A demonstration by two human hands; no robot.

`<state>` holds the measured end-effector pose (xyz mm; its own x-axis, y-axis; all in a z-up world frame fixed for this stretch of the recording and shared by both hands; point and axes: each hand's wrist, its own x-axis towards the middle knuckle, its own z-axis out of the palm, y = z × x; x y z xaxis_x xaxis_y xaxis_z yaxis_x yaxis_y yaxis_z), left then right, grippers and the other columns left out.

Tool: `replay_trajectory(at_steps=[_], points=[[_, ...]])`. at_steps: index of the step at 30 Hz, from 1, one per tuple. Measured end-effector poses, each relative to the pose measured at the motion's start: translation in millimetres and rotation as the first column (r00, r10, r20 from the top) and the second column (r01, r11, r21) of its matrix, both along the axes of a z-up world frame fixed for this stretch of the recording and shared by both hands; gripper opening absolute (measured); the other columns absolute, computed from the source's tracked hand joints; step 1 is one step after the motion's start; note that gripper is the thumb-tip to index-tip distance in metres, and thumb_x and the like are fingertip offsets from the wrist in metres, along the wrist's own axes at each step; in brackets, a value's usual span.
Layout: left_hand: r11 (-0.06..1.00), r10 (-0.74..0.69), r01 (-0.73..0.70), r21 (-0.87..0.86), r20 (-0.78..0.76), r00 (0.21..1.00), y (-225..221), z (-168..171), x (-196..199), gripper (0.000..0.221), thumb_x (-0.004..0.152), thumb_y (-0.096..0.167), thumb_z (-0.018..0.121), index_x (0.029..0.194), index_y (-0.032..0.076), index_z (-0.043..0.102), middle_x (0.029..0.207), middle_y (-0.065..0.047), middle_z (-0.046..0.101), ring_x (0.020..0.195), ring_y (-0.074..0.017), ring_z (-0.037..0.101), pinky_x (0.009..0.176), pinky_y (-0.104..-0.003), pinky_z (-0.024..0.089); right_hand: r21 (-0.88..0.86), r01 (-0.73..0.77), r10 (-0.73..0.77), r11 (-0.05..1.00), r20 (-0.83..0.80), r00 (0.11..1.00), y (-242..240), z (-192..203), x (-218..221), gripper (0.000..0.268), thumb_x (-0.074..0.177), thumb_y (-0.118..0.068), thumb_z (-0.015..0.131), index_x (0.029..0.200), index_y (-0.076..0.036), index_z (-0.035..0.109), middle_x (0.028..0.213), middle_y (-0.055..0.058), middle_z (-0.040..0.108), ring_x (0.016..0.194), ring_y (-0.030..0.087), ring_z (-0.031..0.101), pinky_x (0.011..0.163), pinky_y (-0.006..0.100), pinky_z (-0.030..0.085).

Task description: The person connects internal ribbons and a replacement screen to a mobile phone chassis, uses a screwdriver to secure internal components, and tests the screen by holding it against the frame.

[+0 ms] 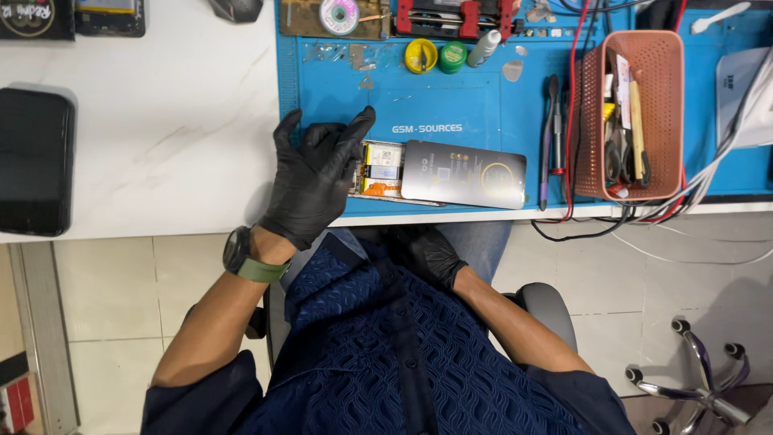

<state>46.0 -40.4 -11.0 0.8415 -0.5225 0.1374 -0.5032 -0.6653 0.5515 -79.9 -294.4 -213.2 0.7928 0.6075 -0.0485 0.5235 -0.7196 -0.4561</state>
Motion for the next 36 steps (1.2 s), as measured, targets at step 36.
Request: replay_trajectory(at_steps=[36], points=[[0.998, 0.047, -0.042, -0.038, 0.124, 0.991, 4, -19, -15, 0.083, 0.096, -0.014, 0.059, 0.17, 0.021, 0.043, 0.121, 0.005, 0.06, 0.134, -0.0169, 0.053, 0.13, -0.059, 0.005, -0.061, -0.034, 0.037, 0.998, 0.037, 0.999, 2, -2, 2, 0.069, 0.107, -0.054, 0.054, 0.158, -0.008, 0.057, 0.146, 0.027, 0.067, 0.137, 0.047, 0.06, 0.113, 0.06, 0.049]])
